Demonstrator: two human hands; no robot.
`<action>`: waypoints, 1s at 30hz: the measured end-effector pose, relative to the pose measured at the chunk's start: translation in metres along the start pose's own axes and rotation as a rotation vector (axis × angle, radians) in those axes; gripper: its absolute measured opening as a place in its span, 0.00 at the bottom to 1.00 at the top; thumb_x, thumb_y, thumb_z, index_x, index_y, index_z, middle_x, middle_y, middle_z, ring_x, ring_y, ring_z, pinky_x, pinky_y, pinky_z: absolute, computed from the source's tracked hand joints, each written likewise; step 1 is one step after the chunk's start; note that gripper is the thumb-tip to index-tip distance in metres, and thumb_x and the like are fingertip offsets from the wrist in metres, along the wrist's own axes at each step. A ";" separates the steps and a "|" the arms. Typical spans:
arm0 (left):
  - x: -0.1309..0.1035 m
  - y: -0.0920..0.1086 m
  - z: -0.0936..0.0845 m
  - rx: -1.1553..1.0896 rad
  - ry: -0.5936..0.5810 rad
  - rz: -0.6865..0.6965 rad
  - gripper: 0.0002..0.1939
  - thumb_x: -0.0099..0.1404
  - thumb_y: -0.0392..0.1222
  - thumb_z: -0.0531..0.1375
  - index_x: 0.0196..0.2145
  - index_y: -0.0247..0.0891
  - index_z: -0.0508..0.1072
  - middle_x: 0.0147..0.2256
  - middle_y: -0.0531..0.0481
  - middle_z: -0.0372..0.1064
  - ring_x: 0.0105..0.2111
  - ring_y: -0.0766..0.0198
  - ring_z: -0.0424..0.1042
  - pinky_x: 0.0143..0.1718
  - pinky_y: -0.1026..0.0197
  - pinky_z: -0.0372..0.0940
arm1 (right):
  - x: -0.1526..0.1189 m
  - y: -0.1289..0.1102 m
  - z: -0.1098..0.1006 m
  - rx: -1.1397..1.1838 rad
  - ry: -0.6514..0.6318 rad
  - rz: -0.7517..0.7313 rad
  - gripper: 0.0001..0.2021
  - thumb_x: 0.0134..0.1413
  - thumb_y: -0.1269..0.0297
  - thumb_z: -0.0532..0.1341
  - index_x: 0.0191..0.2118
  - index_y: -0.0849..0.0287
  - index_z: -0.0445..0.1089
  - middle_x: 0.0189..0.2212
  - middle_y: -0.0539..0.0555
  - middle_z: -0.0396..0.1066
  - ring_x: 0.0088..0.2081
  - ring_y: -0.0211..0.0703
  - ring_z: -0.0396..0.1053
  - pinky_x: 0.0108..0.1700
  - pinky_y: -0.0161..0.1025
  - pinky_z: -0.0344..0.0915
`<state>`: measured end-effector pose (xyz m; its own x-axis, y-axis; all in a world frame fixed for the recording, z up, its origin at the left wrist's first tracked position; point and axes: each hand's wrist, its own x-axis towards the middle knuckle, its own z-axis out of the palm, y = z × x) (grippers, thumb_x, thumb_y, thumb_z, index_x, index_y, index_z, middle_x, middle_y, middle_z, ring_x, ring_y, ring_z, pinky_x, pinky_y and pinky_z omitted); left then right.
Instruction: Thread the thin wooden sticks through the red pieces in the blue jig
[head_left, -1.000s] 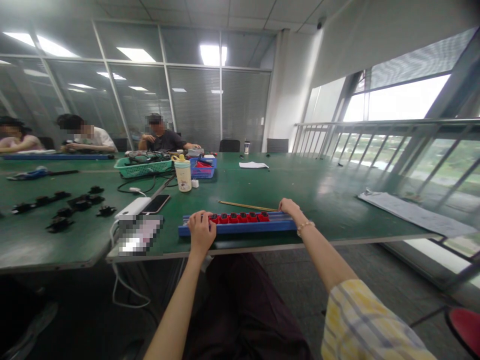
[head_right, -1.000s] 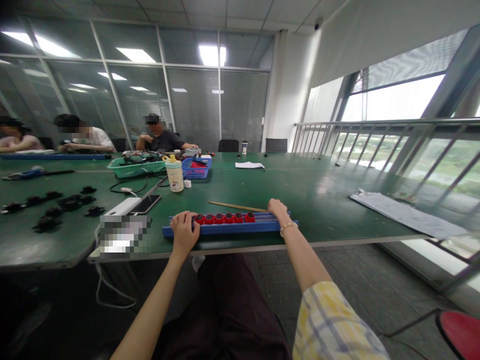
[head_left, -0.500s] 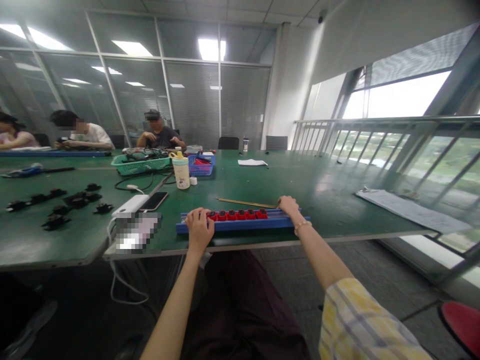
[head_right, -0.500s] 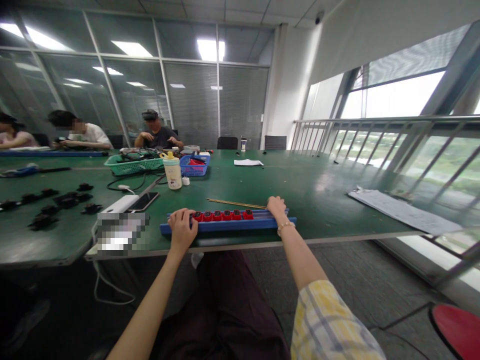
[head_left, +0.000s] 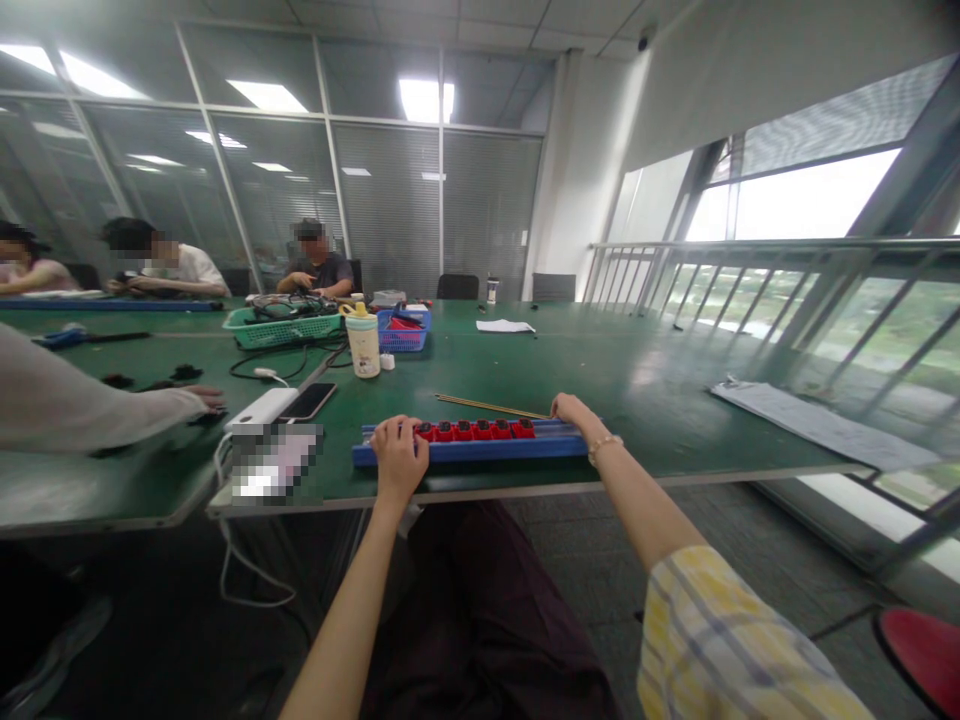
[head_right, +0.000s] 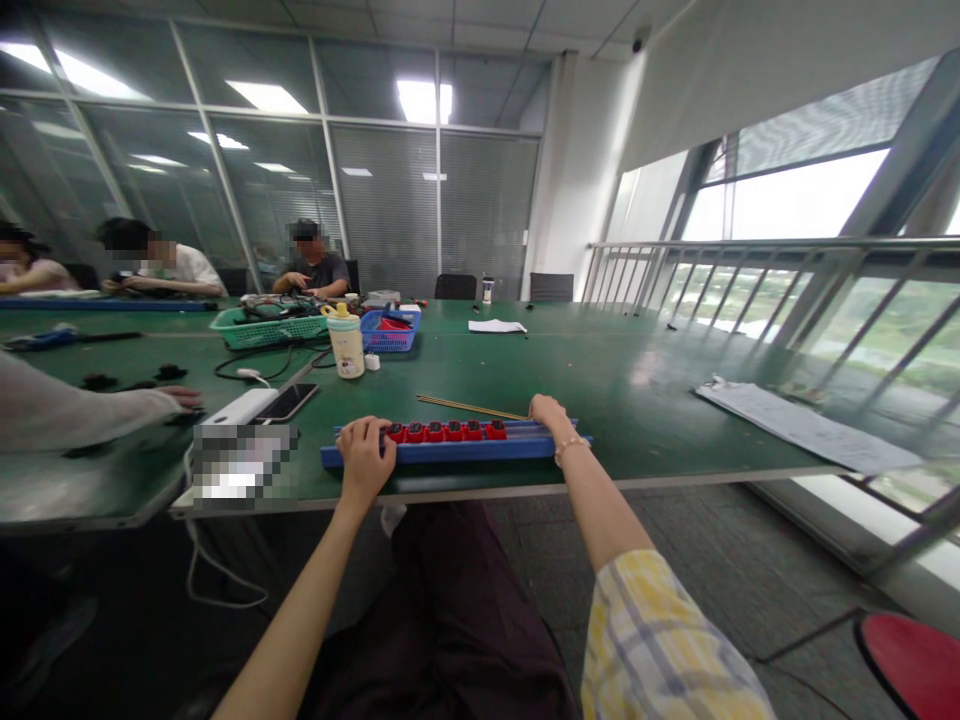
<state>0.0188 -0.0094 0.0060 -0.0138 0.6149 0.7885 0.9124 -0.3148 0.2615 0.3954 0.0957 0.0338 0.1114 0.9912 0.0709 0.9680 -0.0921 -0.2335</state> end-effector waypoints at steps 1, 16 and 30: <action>0.000 0.000 0.000 -0.001 0.000 0.000 0.12 0.64 0.37 0.53 0.43 0.38 0.73 0.46 0.40 0.67 0.50 0.49 0.61 0.52 0.48 0.57 | 0.000 -0.001 -0.001 -0.004 -0.023 0.000 0.06 0.44 0.67 0.68 0.31 0.61 0.80 0.28 0.60 0.78 0.35 0.44 0.76 0.41 0.36 0.70; 0.000 0.001 0.000 0.002 -0.001 -0.002 0.12 0.64 0.37 0.53 0.43 0.38 0.73 0.46 0.41 0.67 0.50 0.48 0.61 0.52 0.48 0.56 | 0.009 0.006 0.004 -0.011 -0.191 -0.040 0.13 0.47 0.76 0.61 0.39 0.62 0.80 0.39 0.60 0.79 0.42 0.44 0.76 0.43 0.34 0.68; 0.001 0.001 0.001 0.007 0.001 -0.007 0.12 0.64 0.38 0.53 0.43 0.38 0.73 0.46 0.40 0.67 0.50 0.48 0.61 0.51 0.48 0.56 | 0.001 0.012 0.013 0.024 -0.010 0.023 0.17 0.61 0.70 0.52 0.51 0.58 0.72 0.48 0.61 0.75 0.49 0.48 0.72 0.52 0.48 0.63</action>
<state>0.0202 -0.0090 0.0065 -0.0210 0.6163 0.7872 0.9151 -0.3054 0.2635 0.4045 0.0973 0.0187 0.1309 0.9898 0.0561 0.9596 -0.1123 -0.2578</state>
